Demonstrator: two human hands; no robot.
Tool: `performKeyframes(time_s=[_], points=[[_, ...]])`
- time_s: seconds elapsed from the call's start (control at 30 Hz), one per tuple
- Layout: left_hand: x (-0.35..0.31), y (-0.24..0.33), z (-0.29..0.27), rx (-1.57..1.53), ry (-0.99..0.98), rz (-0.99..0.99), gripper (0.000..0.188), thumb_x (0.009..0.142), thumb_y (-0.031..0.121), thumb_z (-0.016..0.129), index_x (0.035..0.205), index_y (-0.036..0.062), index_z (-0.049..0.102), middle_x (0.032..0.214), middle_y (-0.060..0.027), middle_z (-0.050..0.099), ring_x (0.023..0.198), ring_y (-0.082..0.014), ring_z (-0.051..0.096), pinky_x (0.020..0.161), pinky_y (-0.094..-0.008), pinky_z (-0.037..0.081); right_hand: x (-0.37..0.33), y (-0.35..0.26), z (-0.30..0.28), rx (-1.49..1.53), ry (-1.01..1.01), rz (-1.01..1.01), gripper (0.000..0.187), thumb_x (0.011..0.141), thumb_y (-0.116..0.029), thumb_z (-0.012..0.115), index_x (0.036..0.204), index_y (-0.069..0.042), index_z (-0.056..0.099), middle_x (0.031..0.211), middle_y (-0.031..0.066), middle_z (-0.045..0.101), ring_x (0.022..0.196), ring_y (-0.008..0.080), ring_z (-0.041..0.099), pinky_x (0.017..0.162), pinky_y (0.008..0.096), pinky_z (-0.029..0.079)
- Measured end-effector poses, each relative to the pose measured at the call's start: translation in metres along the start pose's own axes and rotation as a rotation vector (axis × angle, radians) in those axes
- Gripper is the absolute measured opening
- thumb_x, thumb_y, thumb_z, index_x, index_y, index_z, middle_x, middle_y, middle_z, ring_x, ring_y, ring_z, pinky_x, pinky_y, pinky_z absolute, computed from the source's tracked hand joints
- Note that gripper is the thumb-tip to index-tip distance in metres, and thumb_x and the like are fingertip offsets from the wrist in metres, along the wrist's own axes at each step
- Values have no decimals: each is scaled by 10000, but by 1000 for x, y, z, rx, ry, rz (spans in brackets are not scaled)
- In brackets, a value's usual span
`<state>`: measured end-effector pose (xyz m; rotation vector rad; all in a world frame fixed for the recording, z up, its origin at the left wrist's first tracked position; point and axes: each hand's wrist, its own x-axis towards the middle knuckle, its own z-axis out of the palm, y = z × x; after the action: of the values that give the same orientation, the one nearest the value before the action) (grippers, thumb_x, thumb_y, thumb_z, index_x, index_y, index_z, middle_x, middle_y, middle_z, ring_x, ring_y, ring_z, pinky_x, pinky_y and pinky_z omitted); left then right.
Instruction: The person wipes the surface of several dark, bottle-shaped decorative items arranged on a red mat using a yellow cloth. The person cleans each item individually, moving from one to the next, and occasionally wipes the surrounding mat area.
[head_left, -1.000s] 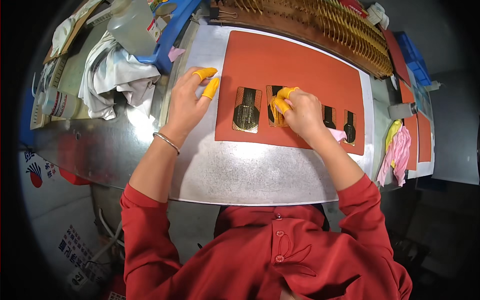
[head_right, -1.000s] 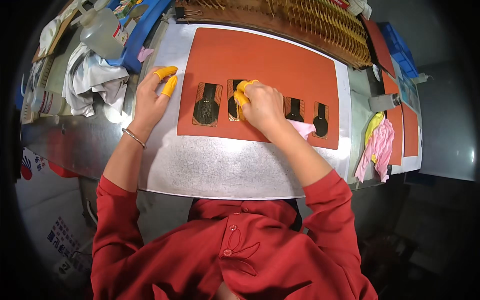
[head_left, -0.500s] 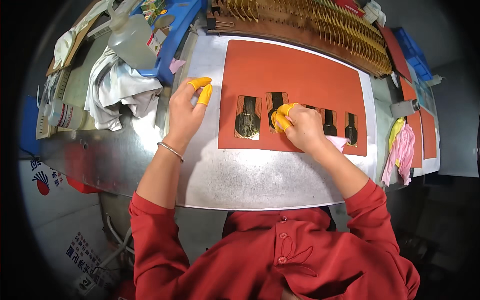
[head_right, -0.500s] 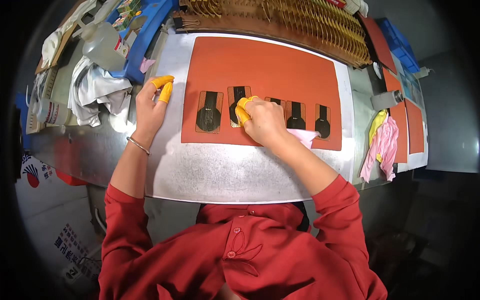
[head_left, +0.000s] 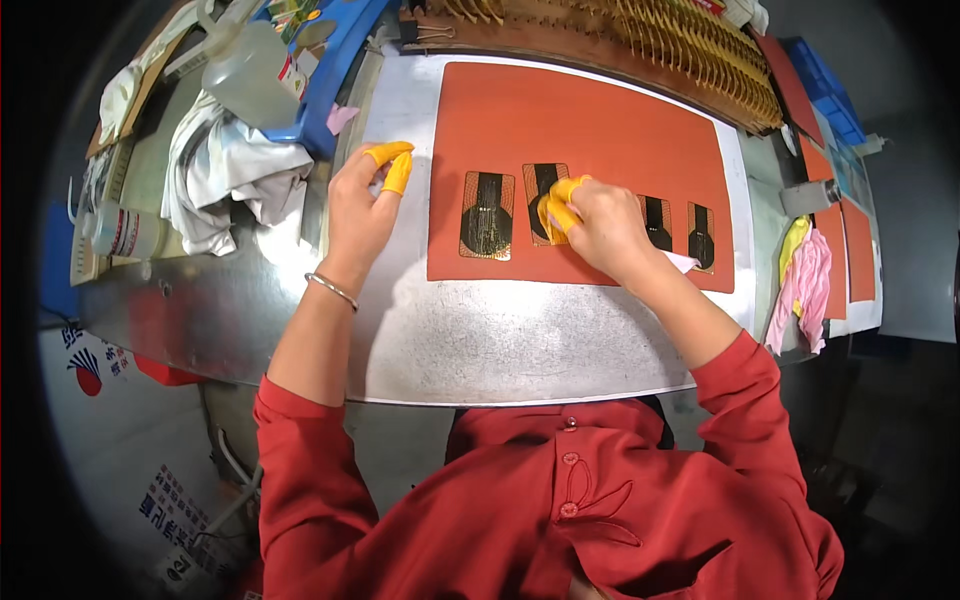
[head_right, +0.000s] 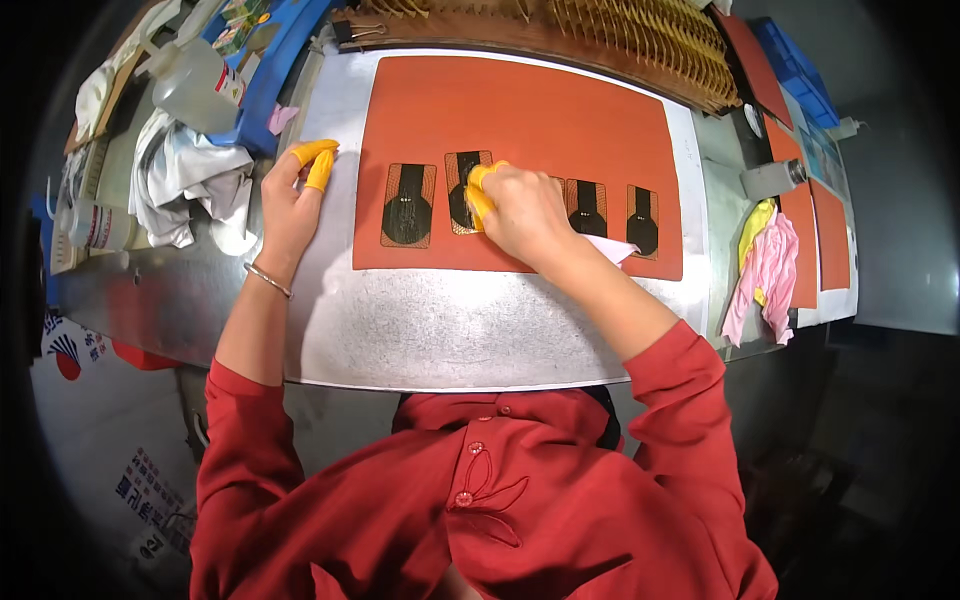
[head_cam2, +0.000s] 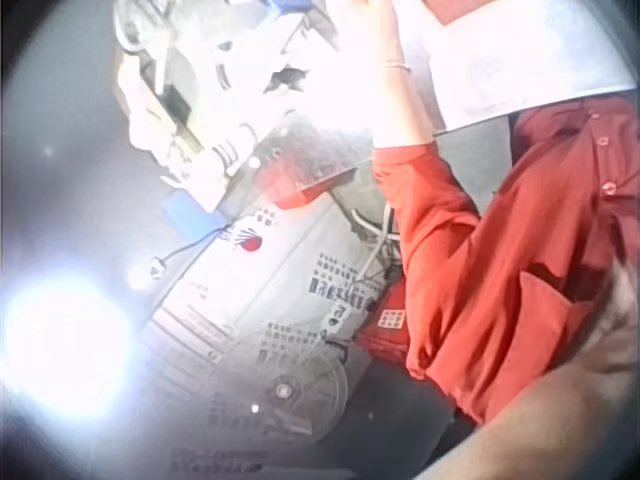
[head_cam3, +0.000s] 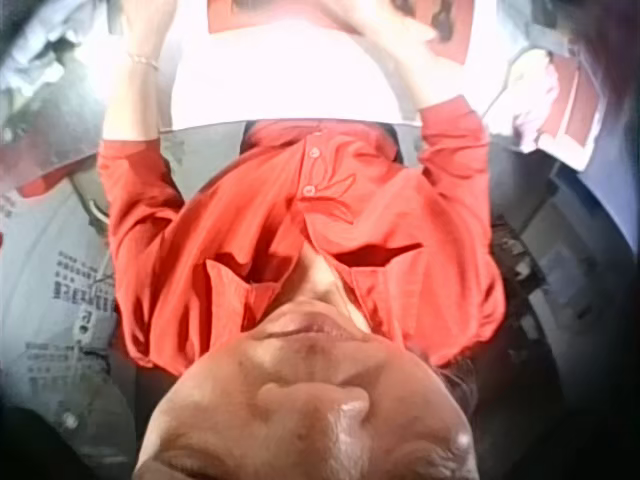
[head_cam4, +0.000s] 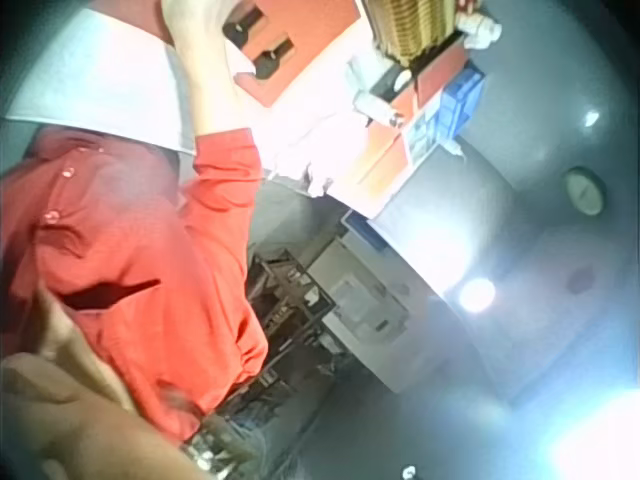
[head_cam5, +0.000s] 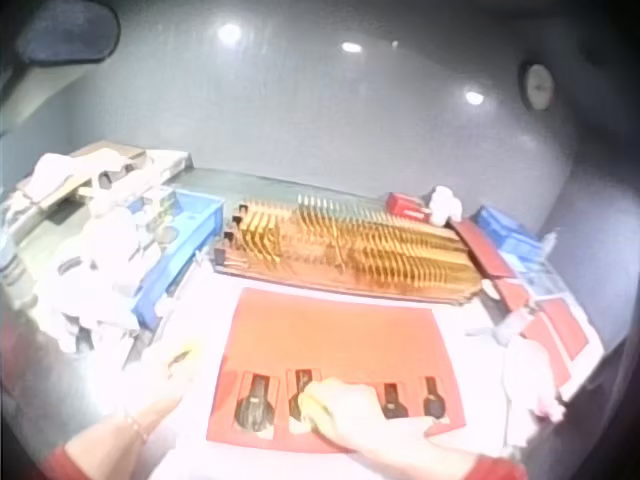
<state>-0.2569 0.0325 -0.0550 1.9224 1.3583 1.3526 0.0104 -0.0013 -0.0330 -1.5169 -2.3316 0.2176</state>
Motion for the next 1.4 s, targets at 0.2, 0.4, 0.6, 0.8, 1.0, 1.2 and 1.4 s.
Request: performKeyframes(time_s=[0.2, 0.4, 0.6, 0.8, 1.0, 1.2, 1.4], points=[[-1, 2, 0, 49, -64, -64, 152, 850, 21, 553, 972, -32, 626, 889, -78, 623, 778, -123, 568, 713, -227, 439, -14, 2, 4, -21, 10, -59, 119, 770, -148, 640, 833, -48, 627, 692, 135, 594, 614, 310, 602, 544, 385, 482], [1, 0, -3, -7, 51, -15, 146, 810, 46, 590, 938, -10, 635, 823, -85, 596, 663, -157, 535, 616, -257, 430, -23, -8, -5, 3, -39, -96, 101, 766, -131, 644, 821, -47, 633, 690, 131, 591, 601, 303, 597, 535, 377, 482], [-2, 0, 0, -15, 21, -6, 145, 806, 43, 595, 934, -14, 633, 826, -87, 598, 656, -157, 537, 611, -259, 431, -6, 4, 3, -51, 17, -117, 110, 754, -123, 654, 838, -54, 644, 668, 119, 589, 591, 290, 600, 536, 377, 484], [-1, 4, 1, 33, -65, -43, 152, 845, 28, 553, 966, -27, 626, 892, -87, 626, 774, -131, 574, 696, -231, 440, 2, 7, 4, -62, -49, -48, 148, 793, -198, 613, 839, -62, 651, 713, 155, 594, 617, 324, 595, 553, 393, 490], [-1, -1, -6, 24, 22, 17, 141, 818, 33, 578, 939, -19, 629, 836, -86, 602, 677, -162, 539, 624, -259, 432, -10, 5, 3, -35, -96, -130, 128, 770, -171, 641, 850, -70, 648, 722, 127, 602, 612, 299, 603, 549, 387, 483], [-1, 4, 2, 39, -40, 0, 138, 818, 29, 576, 935, -18, 631, 834, -88, 602, 672, -161, 542, 610, -255, 428, -9, 3, -2, -35, -43, -123, 127, 746, -127, 670, 849, -57, 645, 706, 121, 596, 604, 291, 602, 546, 382, 479], [-2, 3, 4, -7, -28, 21, 135, 809, 39, 593, 925, -14, 633, 797, -78, 583, 634, -161, 528, 578, -262, 421, 1, 10, -5, -47, -79, -59, 136, 771, -169, 639, 814, -40, 646, 697, 153, 599, 631, 318, 602, 586, 397, 489]])
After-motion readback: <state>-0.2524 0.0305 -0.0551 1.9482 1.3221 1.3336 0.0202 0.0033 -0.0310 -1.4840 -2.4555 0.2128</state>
